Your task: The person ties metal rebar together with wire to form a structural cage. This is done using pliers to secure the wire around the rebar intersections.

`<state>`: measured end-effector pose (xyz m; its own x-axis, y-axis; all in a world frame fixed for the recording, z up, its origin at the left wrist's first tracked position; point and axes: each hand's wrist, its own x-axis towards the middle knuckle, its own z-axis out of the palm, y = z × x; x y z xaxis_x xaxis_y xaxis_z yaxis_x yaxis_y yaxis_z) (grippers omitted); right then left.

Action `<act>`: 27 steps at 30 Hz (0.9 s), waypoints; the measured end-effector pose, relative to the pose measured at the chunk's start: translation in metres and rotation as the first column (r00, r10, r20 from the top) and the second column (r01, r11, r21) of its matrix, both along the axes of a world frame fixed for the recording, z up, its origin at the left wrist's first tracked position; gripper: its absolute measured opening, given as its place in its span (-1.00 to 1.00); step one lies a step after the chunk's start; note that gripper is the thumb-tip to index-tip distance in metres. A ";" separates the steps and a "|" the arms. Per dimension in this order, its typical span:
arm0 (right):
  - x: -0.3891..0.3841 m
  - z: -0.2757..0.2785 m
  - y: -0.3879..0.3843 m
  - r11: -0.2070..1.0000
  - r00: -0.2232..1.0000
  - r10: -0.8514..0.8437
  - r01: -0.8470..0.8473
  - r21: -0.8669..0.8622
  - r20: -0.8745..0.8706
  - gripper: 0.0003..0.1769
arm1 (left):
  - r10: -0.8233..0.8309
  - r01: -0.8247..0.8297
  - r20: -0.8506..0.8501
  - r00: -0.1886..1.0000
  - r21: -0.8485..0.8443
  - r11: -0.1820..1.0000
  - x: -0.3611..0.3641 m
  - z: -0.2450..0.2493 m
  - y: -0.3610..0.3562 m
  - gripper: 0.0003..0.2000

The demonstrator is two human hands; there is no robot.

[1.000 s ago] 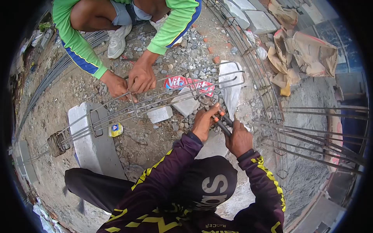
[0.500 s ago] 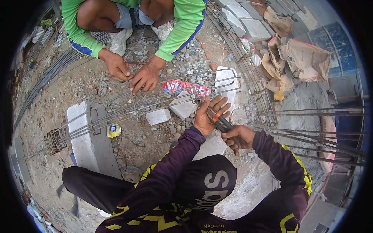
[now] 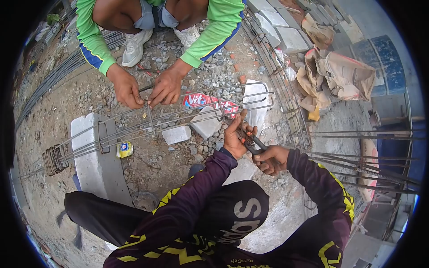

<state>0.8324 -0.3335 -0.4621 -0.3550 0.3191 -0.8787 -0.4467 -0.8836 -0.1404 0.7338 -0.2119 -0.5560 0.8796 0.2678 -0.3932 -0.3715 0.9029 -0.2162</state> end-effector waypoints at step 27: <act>-0.021 0.010 0.001 0.973 0.970 -0.216 0.223 -0.055 0.110 -0.72 | -0.080 0.061 0.038 0.996 0.365 0.929 0.001 -0.040 -0.003 -0.51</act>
<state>0.8111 -0.3330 -0.4520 -0.1895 0.3186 -0.9288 -0.6174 -0.7742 -0.1396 0.7351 -0.2147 -0.5958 0.9178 0.3205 -0.2344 -0.3014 0.9466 0.1143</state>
